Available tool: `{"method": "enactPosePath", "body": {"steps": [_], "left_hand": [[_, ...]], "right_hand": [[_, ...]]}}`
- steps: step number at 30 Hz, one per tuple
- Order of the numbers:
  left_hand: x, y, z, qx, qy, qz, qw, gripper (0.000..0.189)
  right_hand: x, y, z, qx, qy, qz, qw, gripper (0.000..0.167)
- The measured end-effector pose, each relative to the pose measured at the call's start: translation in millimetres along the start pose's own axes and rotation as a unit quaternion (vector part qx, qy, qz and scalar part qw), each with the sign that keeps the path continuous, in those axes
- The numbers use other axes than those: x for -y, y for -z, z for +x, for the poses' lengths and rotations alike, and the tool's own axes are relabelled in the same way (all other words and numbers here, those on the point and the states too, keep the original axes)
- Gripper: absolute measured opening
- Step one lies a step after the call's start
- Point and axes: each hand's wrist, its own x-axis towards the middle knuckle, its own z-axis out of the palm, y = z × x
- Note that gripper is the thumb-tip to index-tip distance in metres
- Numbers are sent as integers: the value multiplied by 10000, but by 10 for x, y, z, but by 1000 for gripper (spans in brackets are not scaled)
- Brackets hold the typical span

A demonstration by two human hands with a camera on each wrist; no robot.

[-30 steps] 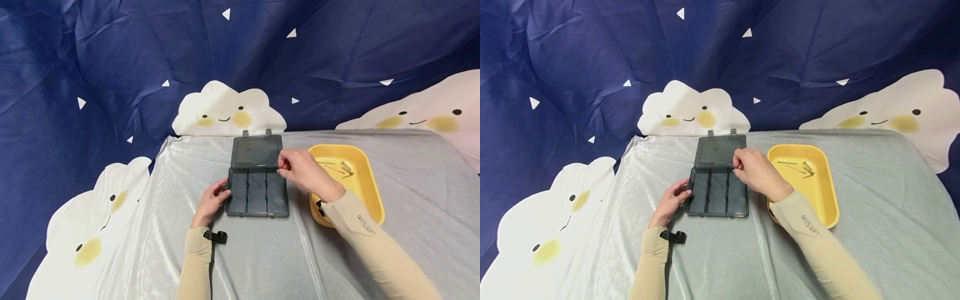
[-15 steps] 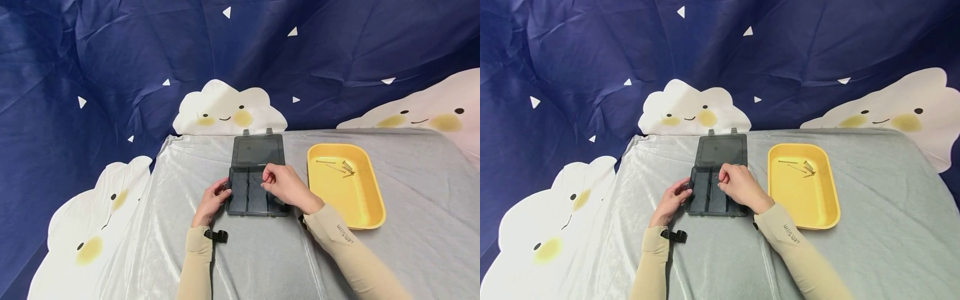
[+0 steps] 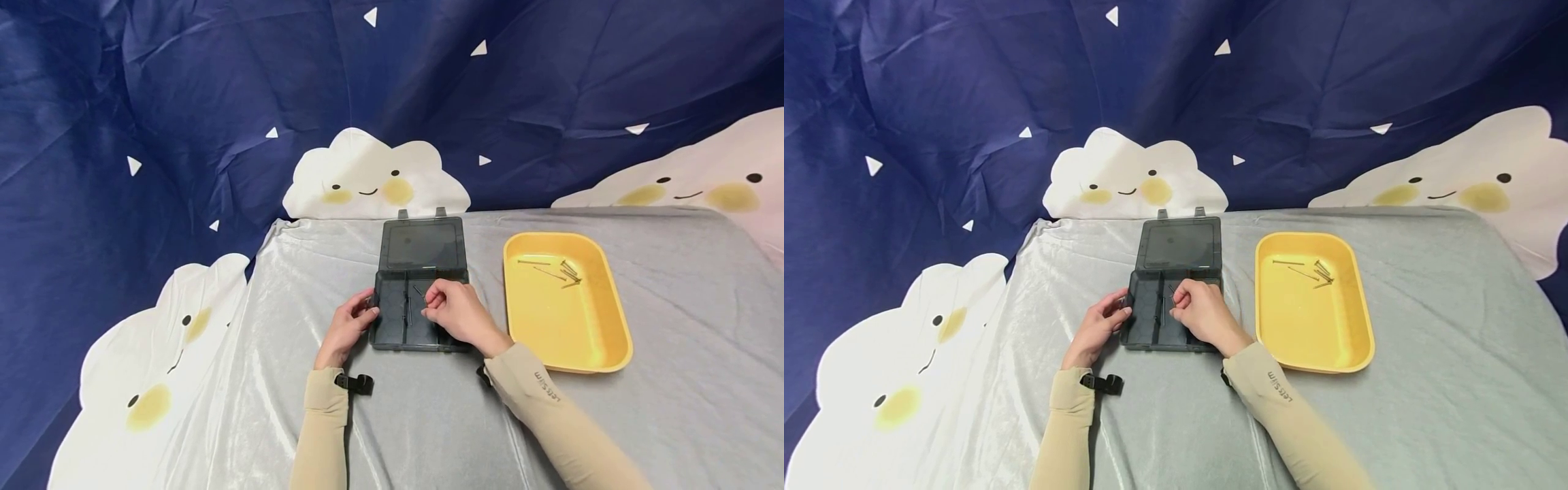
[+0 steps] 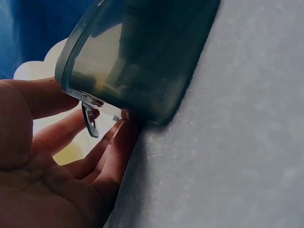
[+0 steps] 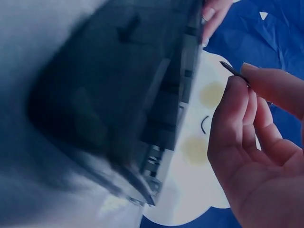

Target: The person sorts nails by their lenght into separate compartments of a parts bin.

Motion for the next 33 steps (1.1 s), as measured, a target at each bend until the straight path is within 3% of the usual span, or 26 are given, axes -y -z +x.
{"method": "enactPosePath", "body": {"steps": [9, 13, 19, 33], "left_hand": [[2, 0, 0, -24, 1, 54, 10000, 50], [120, 24, 81, -5, 53, 7, 10000, 51], [278, 25, 163, -132, -12, -105, 9999, 52], [260, 6, 145, -296, -95, -16, 9995, 47]], "right_hand": [[-53, -122, -6, -2, -393, -25, 9992, 15], [-49, -141, -4, 80, -552, -71, 9984, 15], [-39, -157, 3, 163, -774, -163, 9967, 32], [-78, -74, 3, -188, -570, -308, 9977, 30]]}}
